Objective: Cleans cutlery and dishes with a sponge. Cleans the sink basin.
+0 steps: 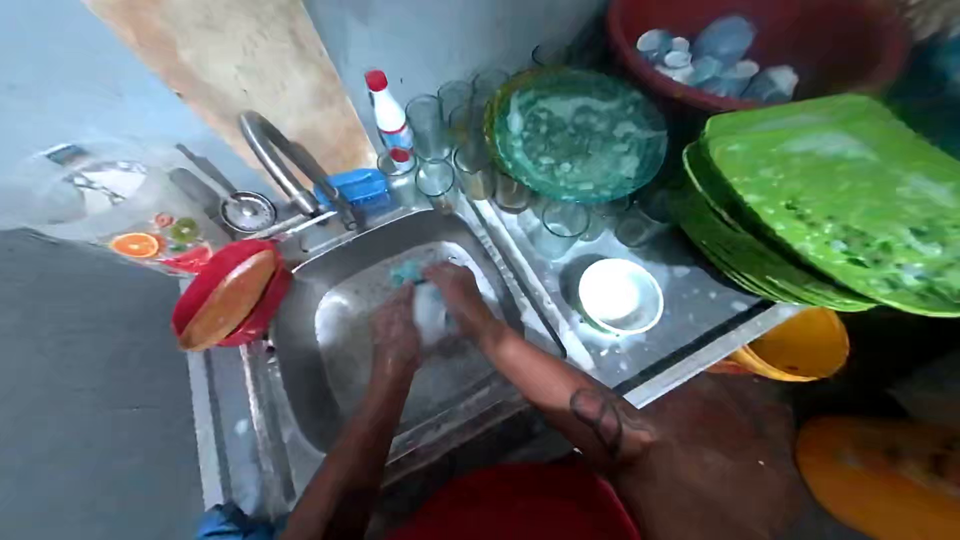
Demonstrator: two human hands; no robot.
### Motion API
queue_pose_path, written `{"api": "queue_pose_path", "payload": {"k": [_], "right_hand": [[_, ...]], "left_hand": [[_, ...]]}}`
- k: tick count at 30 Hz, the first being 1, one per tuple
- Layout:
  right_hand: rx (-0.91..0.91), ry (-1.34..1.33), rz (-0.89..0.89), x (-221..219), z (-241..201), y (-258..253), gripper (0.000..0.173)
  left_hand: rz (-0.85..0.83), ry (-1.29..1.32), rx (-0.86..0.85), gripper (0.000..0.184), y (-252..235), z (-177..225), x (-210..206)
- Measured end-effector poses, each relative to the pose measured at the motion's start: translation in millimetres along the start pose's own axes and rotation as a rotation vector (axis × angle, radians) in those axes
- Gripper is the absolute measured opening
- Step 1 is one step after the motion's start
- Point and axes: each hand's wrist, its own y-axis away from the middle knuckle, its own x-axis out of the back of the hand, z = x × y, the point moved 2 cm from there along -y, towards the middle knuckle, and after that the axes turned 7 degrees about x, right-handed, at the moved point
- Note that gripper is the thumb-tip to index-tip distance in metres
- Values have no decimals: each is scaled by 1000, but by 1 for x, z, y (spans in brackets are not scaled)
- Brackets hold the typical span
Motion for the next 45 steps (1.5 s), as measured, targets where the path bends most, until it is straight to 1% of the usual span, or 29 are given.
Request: {"api": "queue_pose_path", "payload": {"k": [1,3,6,7,8,9,10,11,13,14,15,17,18,19,20,22,24,27,29,31,32,33,35,36,38,41,43,44,45], "right_hand": [[-109,-169,20,1,5,2,39],[-254,-425,111,-2,10,8,42],[-432,-834,189,3,10,19,35],[-495,-907,216,10,7,22,31],[-508,-859,222,20,5,26,24],[-465,-720,205,33,4,30,18],[-395,-535,181,49,2,36,18],[-335,-318,180,67,0,43,21],[-240,148,258,107,-12,57,38],[-169,334,320,125,-18,63,41],[-109,481,350,143,-21,67,42],[-108,688,290,175,-8,70,45],[-141,748,215,189,6,71,46],[-163,789,136,202,19,72,47],[-175,820,56,213,29,74,50],[-180,879,-54,231,43,75,53],[-195,957,-85,246,50,70,54],[-261,1054,-59,260,56,56,67],[-245,1120,-33,258,54,51,62],[-224,1167,7,256,48,50,52],[-215,1182,46,255,46,51,48],[-222,1175,95,255,43,53,50],[-238,1115,156,257,37,57,63],[-252,1074,140,258,33,59,70],[-281,975,53,264,26,66,75],[-226,932,-155,280,22,70,60],[-163,944,-287,285,31,67,71],[-158,967,-298,284,37,64,74],[-155,995,-269,280,41,62,72]], "left_hand": [[27,99,-8,39,2,3,-4],[52,-3,-138,42,5,7,-14],[92,-363,-573,42,0,-7,-34],[107,-440,-683,43,-2,-9,-40],[98,-471,-754,44,-1,-6,-44],[89,-467,-826,43,0,-1,-48],[62,-449,-879,43,3,7,-51],[19,-444,-908,41,6,15,-55],[-72,-413,-924,37,15,29,-68],[-143,-379,-949,35,21,30,-76],[-203,-324,-1035,30,28,27,-86],[-332,-314,-1234,25,46,14,-103],[-456,-343,-1293,26,57,10,-110],[-590,-368,-1317,27,65,9,-117],[-676,-366,-1348,27,72,10,-125],[-784,-357,-1383,25,79,13,-142],[-857,-385,-1368,23,83,20,-157],[-874,-352,-1365,17,83,24,-177],[-849,-318,-1353,18,80,22,-183],[-717,-255,-1278,35,73,19,-172],[-626,-232,-1192,43,64,14,-163],[-547,-235,-1075,44,51,6,-152],[-460,-318,-795,42,6,-27,-132],[-406,-371,-699,47,-21,-54,-123],[-304,-451,-546,67,-70,-118,-104],[-305,-649,-261,89,-112,-175,-81],[-296,-726,-160,88,-128,-184,-81],[-339,-731,-111,80,-130,-180,-84],[-418,-696,-57,67,-129,-169,-90]]}}
